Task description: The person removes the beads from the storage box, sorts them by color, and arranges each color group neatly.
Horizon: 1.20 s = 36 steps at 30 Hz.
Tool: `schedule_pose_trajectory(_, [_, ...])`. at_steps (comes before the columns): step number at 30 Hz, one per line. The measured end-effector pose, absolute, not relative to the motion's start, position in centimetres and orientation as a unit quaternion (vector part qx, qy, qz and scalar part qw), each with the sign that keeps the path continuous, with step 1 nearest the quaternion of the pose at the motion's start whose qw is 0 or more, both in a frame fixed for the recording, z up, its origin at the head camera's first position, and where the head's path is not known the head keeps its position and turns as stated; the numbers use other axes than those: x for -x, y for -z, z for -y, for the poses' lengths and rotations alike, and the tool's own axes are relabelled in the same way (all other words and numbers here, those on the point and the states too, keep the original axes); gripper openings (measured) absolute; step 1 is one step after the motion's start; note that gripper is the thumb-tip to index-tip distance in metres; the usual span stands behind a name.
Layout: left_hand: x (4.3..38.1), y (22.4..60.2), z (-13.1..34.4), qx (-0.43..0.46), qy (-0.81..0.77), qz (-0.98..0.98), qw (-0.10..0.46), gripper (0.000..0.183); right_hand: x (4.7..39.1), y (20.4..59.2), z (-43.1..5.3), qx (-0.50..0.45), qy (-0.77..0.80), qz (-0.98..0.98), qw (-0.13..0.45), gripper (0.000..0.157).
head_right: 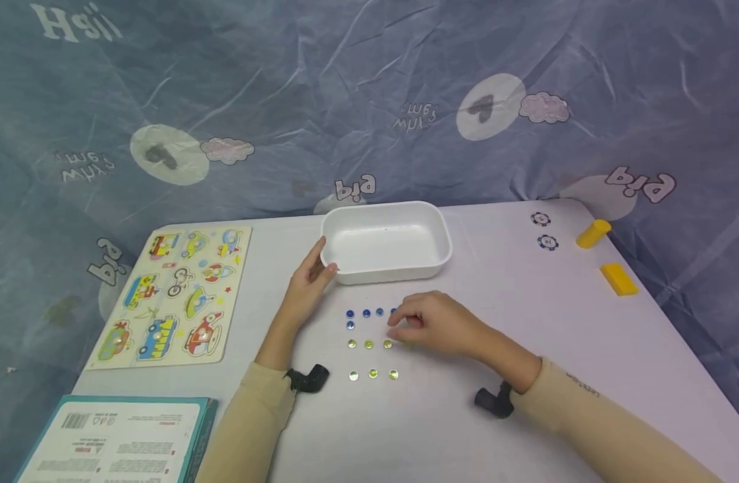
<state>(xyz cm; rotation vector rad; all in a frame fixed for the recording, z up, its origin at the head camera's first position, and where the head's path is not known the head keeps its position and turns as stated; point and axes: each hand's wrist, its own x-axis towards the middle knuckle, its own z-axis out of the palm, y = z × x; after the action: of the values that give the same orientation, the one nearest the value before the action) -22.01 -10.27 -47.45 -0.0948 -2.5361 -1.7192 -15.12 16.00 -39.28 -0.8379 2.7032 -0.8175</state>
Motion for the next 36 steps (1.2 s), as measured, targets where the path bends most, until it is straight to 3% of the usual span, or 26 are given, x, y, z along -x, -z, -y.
schedule_pose_trajectory(8, [22.3, 47.5, 10.3, 0.034, 0.567, 0.822, 0.039, 0.060, 20.5, 37.9, -15.3, 0.272, 0.319, -0.908, -0.004, 0.020])
schedule_pose_trajectory(12, [22.3, 47.5, 10.4, 0.036, 0.570, 0.820, 0.038, 0.060, 23.5, 37.9, -14.5, 0.252, 0.306, -0.918, -0.009, 0.027])
schedule_pose_trajectory(17, [22.2, 47.5, 10.4, 0.036, 0.571, 0.819, 0.039, 0.060, 26.5, 38.2, -13.3, 0.230, 0.282, -0.931, 0.034, 0.028])
schedule_pose_trajectory(25, [22.1, 47.7, 10.4, 0.025, 0.568, 0.822, 0.032, 0.059, 29.1, 39.0, -12.0, 0.226, 0.261, -0.925, 0.161, 0.029])
schedule_pose_trajectory(36, [22.2, 47.6, 10.4, 0.027, 0.567, 0.823, 0.032, 0.059, 30.0, 40.2, -9.7, 0.243, 0.224, -0.918, 0.218, 0.015])
